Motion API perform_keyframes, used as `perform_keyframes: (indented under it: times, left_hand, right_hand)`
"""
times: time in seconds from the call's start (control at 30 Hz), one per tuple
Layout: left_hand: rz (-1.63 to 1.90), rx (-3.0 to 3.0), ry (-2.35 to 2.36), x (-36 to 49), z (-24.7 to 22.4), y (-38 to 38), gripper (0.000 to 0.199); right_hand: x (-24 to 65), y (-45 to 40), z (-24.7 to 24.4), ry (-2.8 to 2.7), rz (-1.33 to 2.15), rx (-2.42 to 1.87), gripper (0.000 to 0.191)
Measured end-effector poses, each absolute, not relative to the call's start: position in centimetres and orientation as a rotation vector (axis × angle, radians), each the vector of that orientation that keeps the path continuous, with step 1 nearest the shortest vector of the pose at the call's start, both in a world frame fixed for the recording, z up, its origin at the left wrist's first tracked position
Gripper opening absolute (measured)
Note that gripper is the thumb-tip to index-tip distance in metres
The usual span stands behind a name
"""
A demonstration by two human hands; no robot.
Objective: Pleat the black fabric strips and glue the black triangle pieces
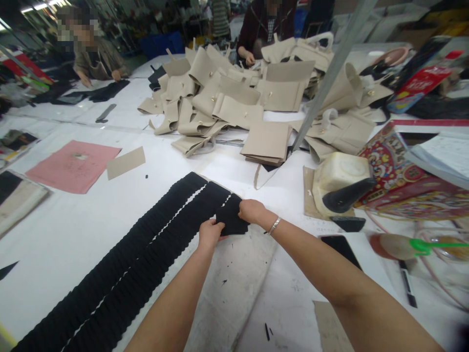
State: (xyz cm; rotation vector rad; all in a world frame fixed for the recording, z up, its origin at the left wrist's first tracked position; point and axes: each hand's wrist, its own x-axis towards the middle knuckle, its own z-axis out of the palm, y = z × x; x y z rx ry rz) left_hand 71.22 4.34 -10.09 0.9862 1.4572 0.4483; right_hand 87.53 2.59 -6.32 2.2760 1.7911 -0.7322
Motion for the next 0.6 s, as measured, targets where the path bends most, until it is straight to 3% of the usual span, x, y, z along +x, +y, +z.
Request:
perform_keyframes:
  times: [0.6]
  left_hand:
    - [0.470,0.907,1.446,71.31,-9.91,4.24,0.007]
  right_hand:
    - [87.93,2.25,-5.74,1.886,-0.745,2.283,0.024]
